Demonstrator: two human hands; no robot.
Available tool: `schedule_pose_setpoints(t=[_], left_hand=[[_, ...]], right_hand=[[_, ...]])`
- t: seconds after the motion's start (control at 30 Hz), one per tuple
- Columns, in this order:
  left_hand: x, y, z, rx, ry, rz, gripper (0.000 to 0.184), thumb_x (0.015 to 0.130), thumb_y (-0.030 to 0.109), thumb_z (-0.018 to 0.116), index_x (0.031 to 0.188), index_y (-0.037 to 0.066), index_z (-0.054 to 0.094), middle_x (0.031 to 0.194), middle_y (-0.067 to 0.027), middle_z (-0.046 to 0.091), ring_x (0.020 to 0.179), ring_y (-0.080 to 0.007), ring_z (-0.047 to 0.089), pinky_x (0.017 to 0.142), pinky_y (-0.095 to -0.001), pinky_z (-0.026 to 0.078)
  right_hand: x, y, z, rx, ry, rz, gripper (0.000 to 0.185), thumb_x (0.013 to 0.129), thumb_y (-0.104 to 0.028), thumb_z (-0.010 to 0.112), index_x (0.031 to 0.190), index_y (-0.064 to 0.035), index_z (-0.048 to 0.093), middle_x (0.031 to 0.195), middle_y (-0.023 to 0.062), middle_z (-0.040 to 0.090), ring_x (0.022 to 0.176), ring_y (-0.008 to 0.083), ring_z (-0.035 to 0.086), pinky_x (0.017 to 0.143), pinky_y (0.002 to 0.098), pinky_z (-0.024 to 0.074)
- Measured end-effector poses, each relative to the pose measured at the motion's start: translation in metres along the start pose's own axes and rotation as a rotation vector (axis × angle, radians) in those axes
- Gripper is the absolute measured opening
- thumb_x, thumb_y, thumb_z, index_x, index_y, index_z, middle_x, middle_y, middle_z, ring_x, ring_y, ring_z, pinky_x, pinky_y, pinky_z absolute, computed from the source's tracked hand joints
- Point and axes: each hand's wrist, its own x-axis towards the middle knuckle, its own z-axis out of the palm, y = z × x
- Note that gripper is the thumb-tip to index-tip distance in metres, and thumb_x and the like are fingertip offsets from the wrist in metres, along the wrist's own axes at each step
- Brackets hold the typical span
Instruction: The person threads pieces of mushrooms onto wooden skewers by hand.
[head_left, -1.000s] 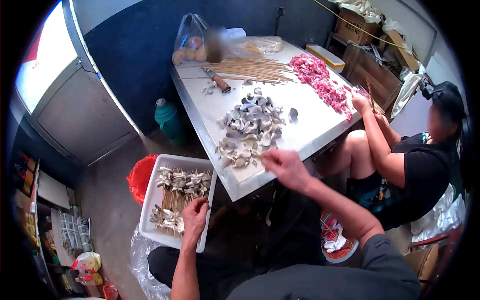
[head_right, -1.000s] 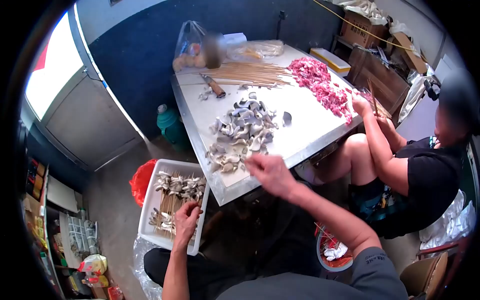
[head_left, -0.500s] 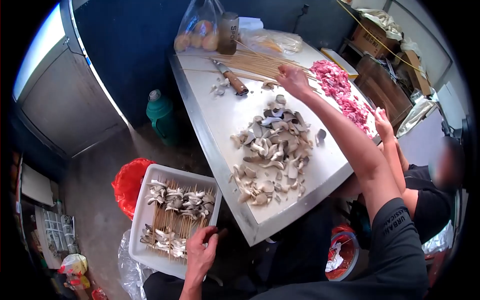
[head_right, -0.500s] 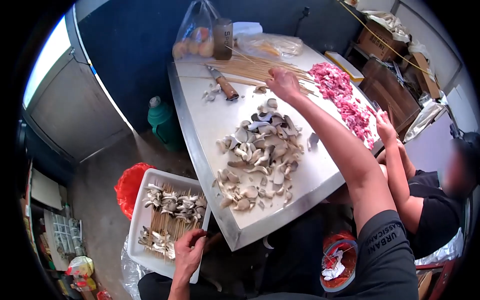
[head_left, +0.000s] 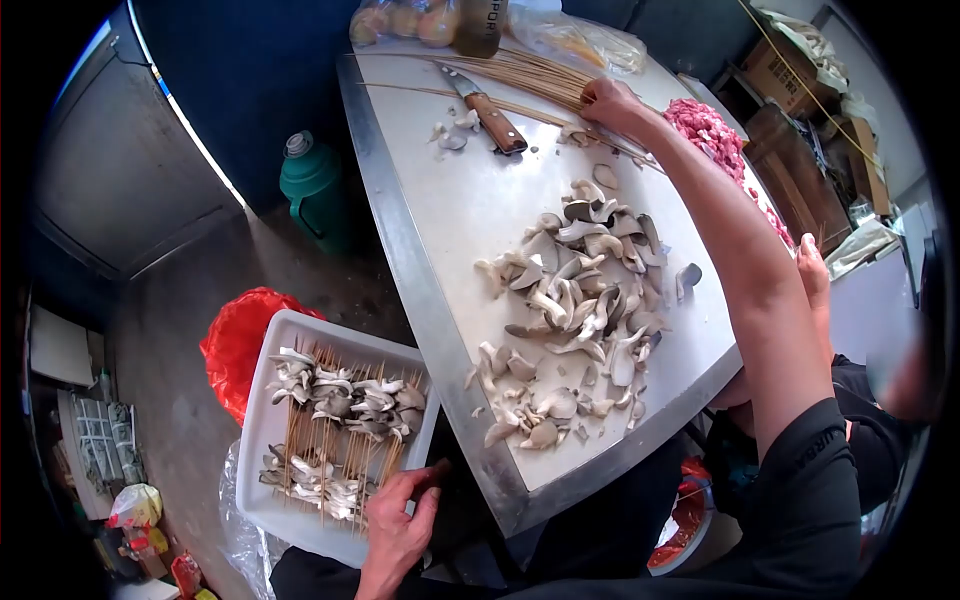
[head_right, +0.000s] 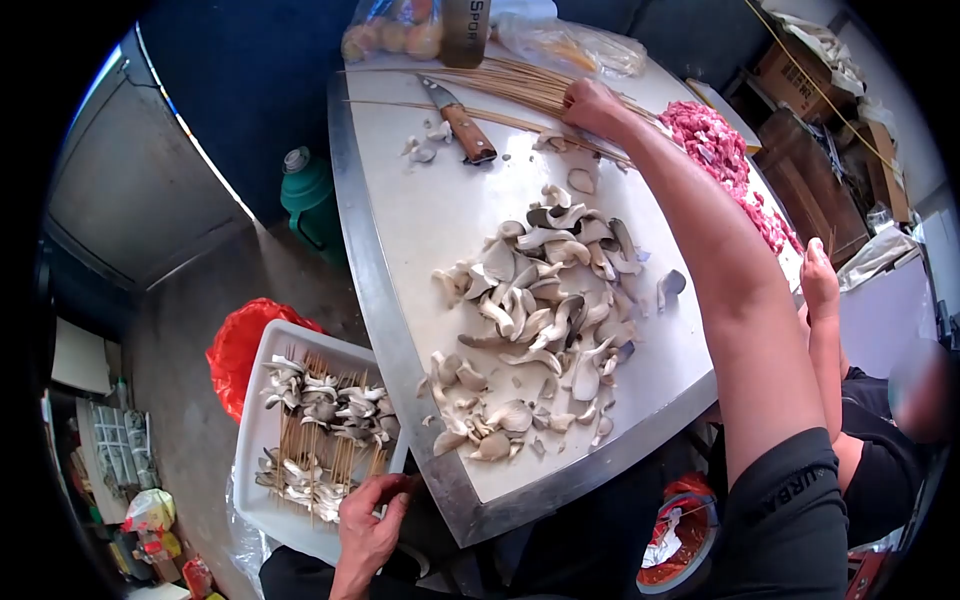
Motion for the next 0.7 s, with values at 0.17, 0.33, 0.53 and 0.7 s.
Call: schedule_pose_setpoints(t=[0.17, 0.33, 0.53, 0.7], left_hand=[[0.0, 0.001, 0.001, 0.07, -0.033, 0.026, 0.02, 0.08, 0.003, 0.064, 0.099, -0.001, 0.066, 0.085, -0.0127, 0.065, 0.071, -0.0213, 0.065, 0.066, -0.0298, 0.05], [-0.002, 0.003, 0.002, 0.089, 0.009, 0.088, 0.021, 0.079, 0.002, 0.064, 0.099, -0.001, 0.066, 0.086, -0.0131, 0.066, 0.07, -0.0222, 0.064, 0.065, -0.0306, 0.05], [-0.006, 0.003, 0.0, 0.076, 0.037, 0.119, 0.02, 0.079, 0.002, 0.063, 0.099, -0.002, 0.065, 0.086, -0.0135, 0.067, 0.069, -0.0209, 0.064, 0.064, -0.0302, 0.05], [-0.011, 0.004, -0.003, 0.053, 0.075, 0.165, 0.02, 0.08, 0.003, 0.064, 0.099, -0.002, 0.065, 0.086, -0.0122, 0.067, 0.071, -0.0179, 0.065, 0.065, -0.0284, 0.051]], right_hand=[[-0.018, -0.018, -0.004, -0.194, 0.103, -0.035, 0.021, 0.076, -0.014, 0.057, 0.089, -0.0028, 0.07, 0.095, 0.0216, 0.066, 0.093, 0.0361, 0.064, 0.08, 0.0438, 0.0497], [-0.022, -0.016, -0.011, -0.306, 0.22, -0.08, 0.023, 0.088, -0.019, 0.05, 0.095, -0.0011, 0.064, 0.096, 0.0216, 0.065, 0.091, 0.0386, 0.063, 0.08, 0.0466, 0.0487], [-0.052, -0.034, -0.06, -0.312, 0.37, -0.108, 0.017, 0.09, -0.01, 0.044, 0.095, 0.0014, 0.055, 0.093, 0.0238, 0.065, 0.09, 0.0388, 0.064, 0.075, 0.0486, 0.0499], [-0.101, -0.065, -0.113, -0.281, 0.452, -0.229, 0.013, 0.093, -0.01, 0.045, 0.092, 0.0003, 0.053, 0.085, 0.0208, 0.064, 0.08, 0.0343, 0.066, 0.069, 0.0446, 0.0516]])
